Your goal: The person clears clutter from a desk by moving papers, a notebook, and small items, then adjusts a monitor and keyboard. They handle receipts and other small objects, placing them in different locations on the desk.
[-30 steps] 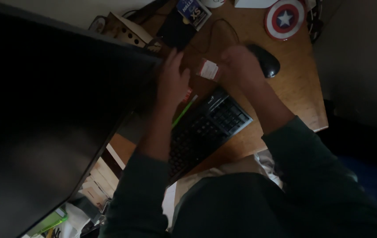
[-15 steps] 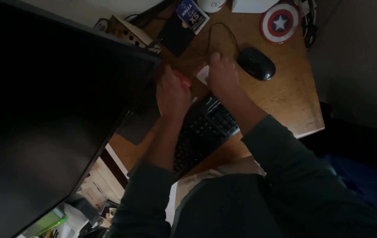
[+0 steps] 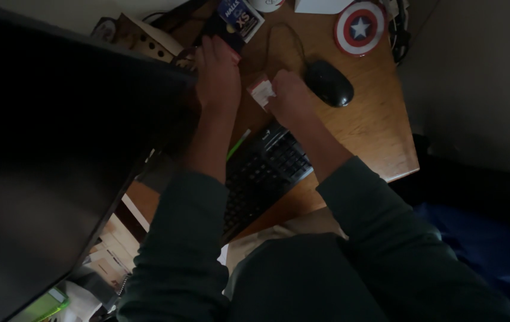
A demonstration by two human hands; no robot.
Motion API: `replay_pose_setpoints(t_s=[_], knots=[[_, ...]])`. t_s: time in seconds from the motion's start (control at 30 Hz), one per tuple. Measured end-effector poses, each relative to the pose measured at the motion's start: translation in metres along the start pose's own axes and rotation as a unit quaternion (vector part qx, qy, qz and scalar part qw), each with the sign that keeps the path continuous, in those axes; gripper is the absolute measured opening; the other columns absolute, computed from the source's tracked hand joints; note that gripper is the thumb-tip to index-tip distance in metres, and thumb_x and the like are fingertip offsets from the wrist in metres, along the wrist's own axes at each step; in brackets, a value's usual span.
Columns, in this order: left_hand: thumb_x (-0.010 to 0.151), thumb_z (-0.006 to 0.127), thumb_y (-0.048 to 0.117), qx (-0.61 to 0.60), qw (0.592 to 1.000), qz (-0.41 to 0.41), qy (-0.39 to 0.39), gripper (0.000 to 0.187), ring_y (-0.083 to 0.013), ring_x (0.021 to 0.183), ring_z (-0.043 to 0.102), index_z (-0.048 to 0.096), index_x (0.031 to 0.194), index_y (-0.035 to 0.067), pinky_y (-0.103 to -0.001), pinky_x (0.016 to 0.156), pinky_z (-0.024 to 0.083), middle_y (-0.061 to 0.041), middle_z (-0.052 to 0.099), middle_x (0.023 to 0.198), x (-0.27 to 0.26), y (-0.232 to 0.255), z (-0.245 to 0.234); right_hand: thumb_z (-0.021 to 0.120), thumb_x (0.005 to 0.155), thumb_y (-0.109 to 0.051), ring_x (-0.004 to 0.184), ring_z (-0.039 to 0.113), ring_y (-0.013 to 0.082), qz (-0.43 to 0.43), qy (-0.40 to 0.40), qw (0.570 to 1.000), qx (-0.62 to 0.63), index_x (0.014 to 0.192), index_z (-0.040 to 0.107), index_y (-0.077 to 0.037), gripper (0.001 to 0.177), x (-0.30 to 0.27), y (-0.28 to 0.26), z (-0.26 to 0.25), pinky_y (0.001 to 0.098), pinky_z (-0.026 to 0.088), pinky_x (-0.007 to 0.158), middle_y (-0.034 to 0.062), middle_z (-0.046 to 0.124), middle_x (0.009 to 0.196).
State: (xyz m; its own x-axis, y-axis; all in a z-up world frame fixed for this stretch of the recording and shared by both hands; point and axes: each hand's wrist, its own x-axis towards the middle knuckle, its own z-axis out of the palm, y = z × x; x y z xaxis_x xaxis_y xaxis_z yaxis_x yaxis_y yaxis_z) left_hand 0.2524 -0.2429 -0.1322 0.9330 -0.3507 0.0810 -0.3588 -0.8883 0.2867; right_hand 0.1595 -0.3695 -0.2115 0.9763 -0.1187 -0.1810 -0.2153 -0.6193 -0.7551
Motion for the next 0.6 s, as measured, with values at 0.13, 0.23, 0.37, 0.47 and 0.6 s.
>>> replay_pose_setpoints(t_s=[0.13, 0.23, 0.37, 0.47, 0.6], knots=[[0.083, 0.06, 0.0, 0.05, 0.998, 0.004, -0.041, 0.054, -0.0403, 0.122, 0.035, 0.032, 0.128, -0.002, -0.046, 0.1, 0.034, -0.025, 0.032, 0.134, 0.006, -0.019, 0.027, 0.063, 0.064, -0.009, 0.083, 0.048, 0.0275, 0.086, 0.019, 0.996, 0.02, 0.09, 0.044, -0.01, 0.032, -0.002, -0.015, -0.009, 0.0414, 0.037, 0.061, 0.0111, 0.051, 0.09], [0.082, 0.062, 0.0, 0.055, 0.998, 0.009, -0.043, 0.056, -0.0388, 0.124, 0.032, 0.031, 0.13, -0.002, -0.046, 0.105, 0.029, -0.024, 0.03, 0.135, 0.005, -0.02, 0.024, 0.071, 0.064, -0.022, 0.088, 0.047, 0.0264, 0.109, 0.002, 0.994, 0.013, 0.096, 0.045, -0.007, 0.044, -0.005, -0.036, -0.023, 0.0392, 0.039, 0.067, 0.0114, 0.05, 0.094], [0.087, 0.066, 0.011, -0.016, 0.999, -0.003, -0.036, 0.062, -0.0352, 0.125, 0.038, 0.027, 0.135, 0.005, -0.04, 0.092, 0.046, -0.016, 0.027, 0.14, -0.012, 0.002, -0.018, 0.076, 0.066, -0.036, 0.103, 0.04, 0.0343, 0.198, -0.068, 0.971, -0.112, 0.105, 0.041, -0.008, 0.06, -0.001, -0.051, -0.01, 0.0469, 0.042, 0.077, 0.0124, 0.04, 0.11], [0.08, 0.058, 0.004, -0.128, 0.984, -0.101, -0.066, 0.042, -0.0287, 0.108, 0.048, 0.047, 0.12, 0.001, -0.039, 0.091, 0.038, -0.015, 0.051, 0.118, -0.036, 0.018, -0.047, 0.083, 0.055, -0.035, 0.1, 0.042, 0.0354, 0.179, -0.014, 0.974, -0.136, 0.1, 0.043, -0.007, 0.067, 0.001, -0.041, 0.005, 0.0472, 0.045, 0.075, 0.0133, 0.041, 0.105], [0.087, 0.052, 0.014, -0.146, 0.984, -0.09, -0.049, 0.033, -0.0311, 0.104, 0.049, 0.047, 0.117, 0.002, -0.04, 0.09, 0.038, -0.018, 0.052, 0.111, -0.094, -0.016, -0.011, 0.054, 0.084, -0.026, 0.087, 0.048, 0.0376, 0.08, -0.021, 0.99, -0.111, 0.094, 0.042, -0.006, 0.026, -0.002, -0.034, 0.006, 0.0516, 0.041, 0.068, 0.0161, 0.045, 0.1]])
